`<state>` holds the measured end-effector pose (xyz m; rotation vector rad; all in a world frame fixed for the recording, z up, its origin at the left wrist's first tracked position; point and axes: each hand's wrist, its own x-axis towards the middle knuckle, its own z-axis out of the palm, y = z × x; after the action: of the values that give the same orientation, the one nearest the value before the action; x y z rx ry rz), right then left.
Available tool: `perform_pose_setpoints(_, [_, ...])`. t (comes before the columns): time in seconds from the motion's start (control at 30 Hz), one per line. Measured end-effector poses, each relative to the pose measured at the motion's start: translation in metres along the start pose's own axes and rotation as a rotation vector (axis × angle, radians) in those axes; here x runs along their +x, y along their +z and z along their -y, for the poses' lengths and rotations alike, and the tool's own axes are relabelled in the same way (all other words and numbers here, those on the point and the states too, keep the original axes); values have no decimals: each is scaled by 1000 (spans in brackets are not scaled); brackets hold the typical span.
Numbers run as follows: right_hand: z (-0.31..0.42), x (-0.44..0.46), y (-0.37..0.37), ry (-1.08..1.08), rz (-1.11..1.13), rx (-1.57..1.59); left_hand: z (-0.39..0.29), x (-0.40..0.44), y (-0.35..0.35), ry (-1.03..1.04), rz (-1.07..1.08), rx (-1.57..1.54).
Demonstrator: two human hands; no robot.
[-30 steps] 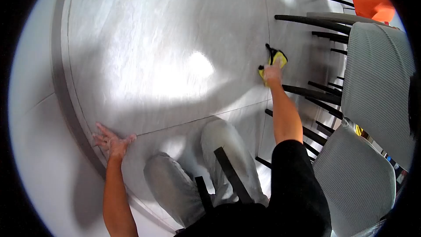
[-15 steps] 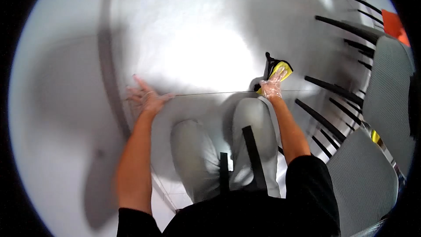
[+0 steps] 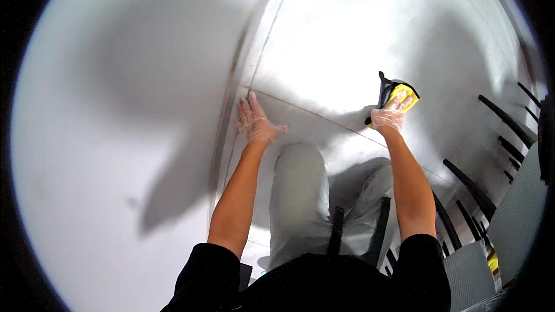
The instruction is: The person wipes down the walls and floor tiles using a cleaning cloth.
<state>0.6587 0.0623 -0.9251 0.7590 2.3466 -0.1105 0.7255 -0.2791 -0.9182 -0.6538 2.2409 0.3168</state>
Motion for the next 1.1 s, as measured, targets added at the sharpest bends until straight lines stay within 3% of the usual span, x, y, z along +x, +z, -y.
perform_pose_setpoints(0.07, [-49, 44, 65, -259, -207, -138, 22, -4, 21, -41, 57, -3])
perform_pose_setpoints(0.13, [-62, 25, 44, -302, -117, -68, 26, -12, 30, -27, 125, 33])
perform_pose_setpoints(0.17, [-58, -7, 11, -248, 9, 15, 24, -8, 30, -11, 148, 48])
perform_pose_setpoints(0.23, [-96, -18, 45, -264, -169, 84, 22, -9, 22, 6, 182, 30])
perform_pose_setpoints(0.27, [-94, -29, 49, -78, -100, 112, 23, -9, 23, 12, 202, 21])
perform_pose_setpoints(0.3, [-113, -21, 101, -124, -413, 31, 27, -9, 28, 23, 198, 17])
perform_pose_setpoints(0.33, [-97, -26, 112, -2, -400, 29, 30, -6, 34, 35, 190, 13])
perform_pose_setpoints(0.4, [-51, -29, 142, -97, -757, -129, 31, 1, 35, 42, 191, 7])
perform_pose_setpoints(0.47, [19, -50, 140, -206, -686, -63, 27, -1, 28, 32, 223, 9])
perform_pose_setpoints(0.5, [75, -79, 108, -97, -247, 157, 26, -3, 27, 29, 232, -2])
perform_pose_setpoints(0.7, [267, -113, 48, -630, -99, 138, 27, 0, 20, 22, 292, -33])
perform_pose_setpoints(0.73, [283, -112, 53, -678, -166, 129, 30, 1, 23, 31, 293, -50])
perform_pose_setpoints(0.77, [293, -114, 57, -723, -230, 120, 31, 1, 24, 29, 306, -40])
perform_pose_setpoints(0.8, [295, -123, 63, -712, -191, 78, 32, 1, 25, 27, 320, -29])
perform_pose_setpoints(0.9, [262, -132, 87, -938, 19, -253, 33, 4, 32, 27, 345, 33])
perform_pose_setpoints(1.0, [220, -126, 102, -1229, -109, -29, 34, 1, 34, 52, 318, 10])
perform_pose_setpoints(1.1, [226, -95, 87, -1128, -356, -10, 29, -1, 19, 37, 321, -17])
